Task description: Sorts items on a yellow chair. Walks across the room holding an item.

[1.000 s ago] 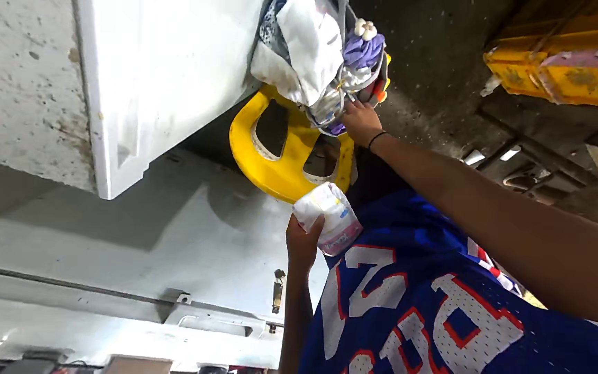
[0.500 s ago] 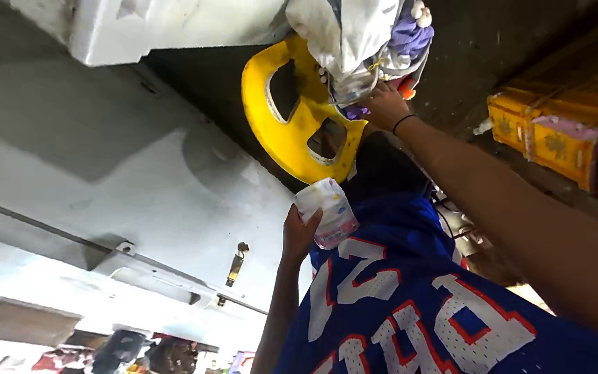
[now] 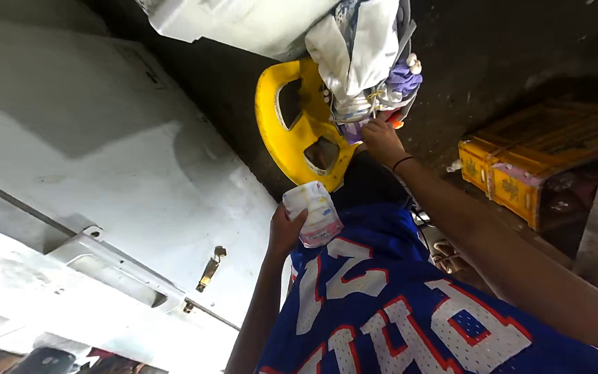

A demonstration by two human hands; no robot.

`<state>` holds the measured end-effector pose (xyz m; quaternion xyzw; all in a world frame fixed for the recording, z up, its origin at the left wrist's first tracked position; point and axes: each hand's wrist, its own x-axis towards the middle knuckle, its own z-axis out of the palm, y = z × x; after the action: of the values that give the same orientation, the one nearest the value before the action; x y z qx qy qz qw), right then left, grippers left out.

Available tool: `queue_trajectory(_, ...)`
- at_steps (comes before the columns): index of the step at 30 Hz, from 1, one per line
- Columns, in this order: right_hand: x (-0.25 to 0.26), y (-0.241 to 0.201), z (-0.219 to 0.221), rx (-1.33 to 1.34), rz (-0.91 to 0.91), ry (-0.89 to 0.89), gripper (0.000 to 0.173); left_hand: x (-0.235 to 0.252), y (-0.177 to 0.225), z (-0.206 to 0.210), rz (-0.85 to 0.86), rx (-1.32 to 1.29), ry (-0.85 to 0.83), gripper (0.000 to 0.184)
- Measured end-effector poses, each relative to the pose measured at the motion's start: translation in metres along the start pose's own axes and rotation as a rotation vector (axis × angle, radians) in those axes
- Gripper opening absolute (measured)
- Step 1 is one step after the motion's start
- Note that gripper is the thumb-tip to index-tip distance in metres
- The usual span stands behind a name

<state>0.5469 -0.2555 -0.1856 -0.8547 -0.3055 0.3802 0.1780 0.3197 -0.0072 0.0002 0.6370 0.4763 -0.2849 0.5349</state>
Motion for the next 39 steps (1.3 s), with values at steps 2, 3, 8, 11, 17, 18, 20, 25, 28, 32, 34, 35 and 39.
queue_trajectory(2, -0.012, -0.002, -0.007, 0.048, -0.026, 0.019, 0.020, 0.000, 0.004, 0.000, 0.020, -0.032, 0.016, 0.043)
queue_trajectory(3, -0.017, -0.002, -0.009, 0.059, -0.018, 0.016, 0.021, 0.001, 0.007, 0.000, 0.029, -0.043, 0.024, 0.044)
queue_trajectory(8, -0.025, -0.005, -0.013, 0.077, 0.046, 0.006, 0.022, 0.000, 0.015, -0.005, 0.069, -0.033, 0.029, 0.045)
queue_trajectory(11, -0.018, -0.016, -0.015, 0.049, 0.105, -0.023, 0.026, 0.001, 0.015, -0.008, 0.101, -0.053, 0.033, 0.045)
queue_trajectory(17, 0.004, -0.022, 0.002, -0.051, 0.213, -0.132, 0.038, -0.007, 0.000, -0.007, 0.058, -0.072, 0.056, 0.047)
queue_trajectory(18, 0.008, -0.022, 0.006, -0.064, 0.217, -0.125, 0.041, -0.009, -0.003, -0.007, 0.054, -0.079, 0.061, 0.047)
queue_trajectory(20, 0.016, -0.022, 0.013, -0.090, 0.223, -0.105, 0.041, -0.013, -0.010, -0.008, 0.055, -0.091, 0.081, 0.047)
queue_trajectory(25, 0.026, -0.028, 0.020, -0.114, 0.242, -0.197, 0.030, -0.023, -0.028, -0.007, 0.016, -0.114, 0.123, 0.045)
queue_trajectory(28, 0.034, -0.028, 0.016, -0.153, 0.277, -0.123, 0.037, -0.024, -0.031, 0.000, 0.005, -0.176, 0.122, 0.046)
queue_trajectory(32, 0.040, -0.024, 0.015, -0.210, 0.309, -0.127, 0.047, -0.031, -0.036, 0.009, -0.018, -0.239, 0.134, 0.046)
queue_trajectory(34, 0.046, -0.019, 0.015, -0.251, 0.299, -0.153, 0.043, -0.032, -0.038, 0.013, -0.021, -0.246, 0.148, 0.043)
queue_trajectory(35, 0.048, -0.017, 0.015, -0.269, 0.296, -0.170, 0.040, -0.032, -0.039, 0.015, -0.026, -0.243, 0.152, 0.042)
queue_trajectory(39, 0.051, -0.014, 0.006, -0.245, 0.272, -0.252, 0.037, -0.023, -0.041, 0.021, -0.038, -0.254, 0.126, 0.040)
